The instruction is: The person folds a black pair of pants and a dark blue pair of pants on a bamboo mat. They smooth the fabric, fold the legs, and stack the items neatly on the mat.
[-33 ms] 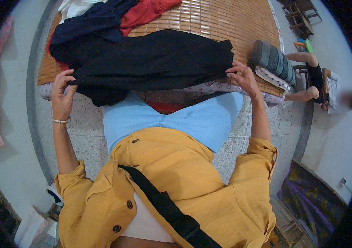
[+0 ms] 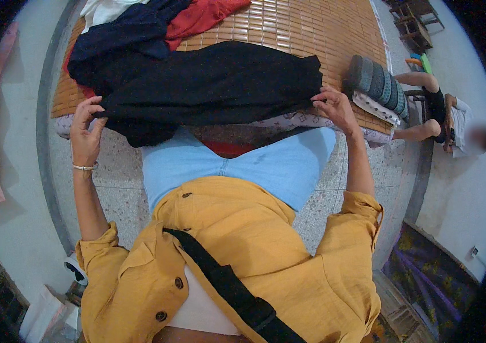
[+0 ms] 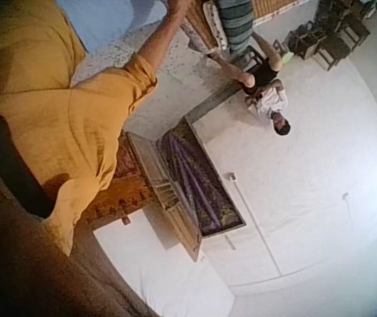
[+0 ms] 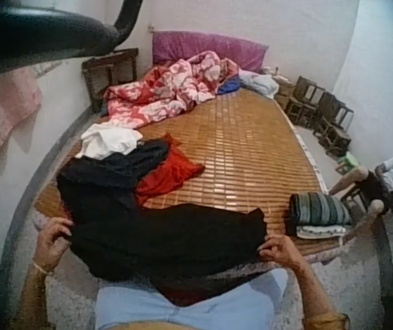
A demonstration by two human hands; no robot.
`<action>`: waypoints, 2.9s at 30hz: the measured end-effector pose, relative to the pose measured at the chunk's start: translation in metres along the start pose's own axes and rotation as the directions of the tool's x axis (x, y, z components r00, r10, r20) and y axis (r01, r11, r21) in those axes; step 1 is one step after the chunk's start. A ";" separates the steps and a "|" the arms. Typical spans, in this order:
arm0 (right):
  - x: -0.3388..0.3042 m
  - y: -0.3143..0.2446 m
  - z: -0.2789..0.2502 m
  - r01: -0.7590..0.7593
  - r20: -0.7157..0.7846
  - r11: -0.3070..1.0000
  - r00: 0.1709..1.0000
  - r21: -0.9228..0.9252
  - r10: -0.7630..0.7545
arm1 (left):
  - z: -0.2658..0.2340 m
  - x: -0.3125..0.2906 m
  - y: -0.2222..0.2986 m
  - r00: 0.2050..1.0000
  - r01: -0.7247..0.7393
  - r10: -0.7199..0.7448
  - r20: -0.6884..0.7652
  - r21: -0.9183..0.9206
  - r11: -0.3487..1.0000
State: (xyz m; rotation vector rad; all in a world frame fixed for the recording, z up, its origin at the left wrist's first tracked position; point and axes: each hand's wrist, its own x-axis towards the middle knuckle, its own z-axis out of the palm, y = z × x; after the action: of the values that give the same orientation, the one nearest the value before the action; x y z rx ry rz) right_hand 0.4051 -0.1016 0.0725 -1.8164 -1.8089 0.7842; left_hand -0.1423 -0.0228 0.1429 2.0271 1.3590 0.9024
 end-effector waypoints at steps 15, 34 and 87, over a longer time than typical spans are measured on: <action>-0.008 0.007 -0.053 -0.032 -0.234 0.957 0.967 0.288 0.103 | -0.049 0.015 -0.017 0.988 -0.092 0.074 -0.138 -0.133 0.987; -0.016 -0.067 -0.192 0.110 -0.432 0.934 0.864 -0.340 -0.259 | -0.071 0.044 0.013 0.967 -0.224 0.196 0.160 0.178 0.958; -0.023 -0.166 0.049 0.266 0.040 0.767 0.934 0.583 -0.355 | -0.244 0.180 -0.007 1.000 0.009 -0.008 -0.005 0.765 0.644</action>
State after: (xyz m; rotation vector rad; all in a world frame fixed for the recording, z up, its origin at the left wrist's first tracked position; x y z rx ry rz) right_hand 0.2501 -0.1224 0.1505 -1.0581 -1.6550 1.1937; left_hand -0.2858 0.1636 0.3343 2.6080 1.9823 0.2974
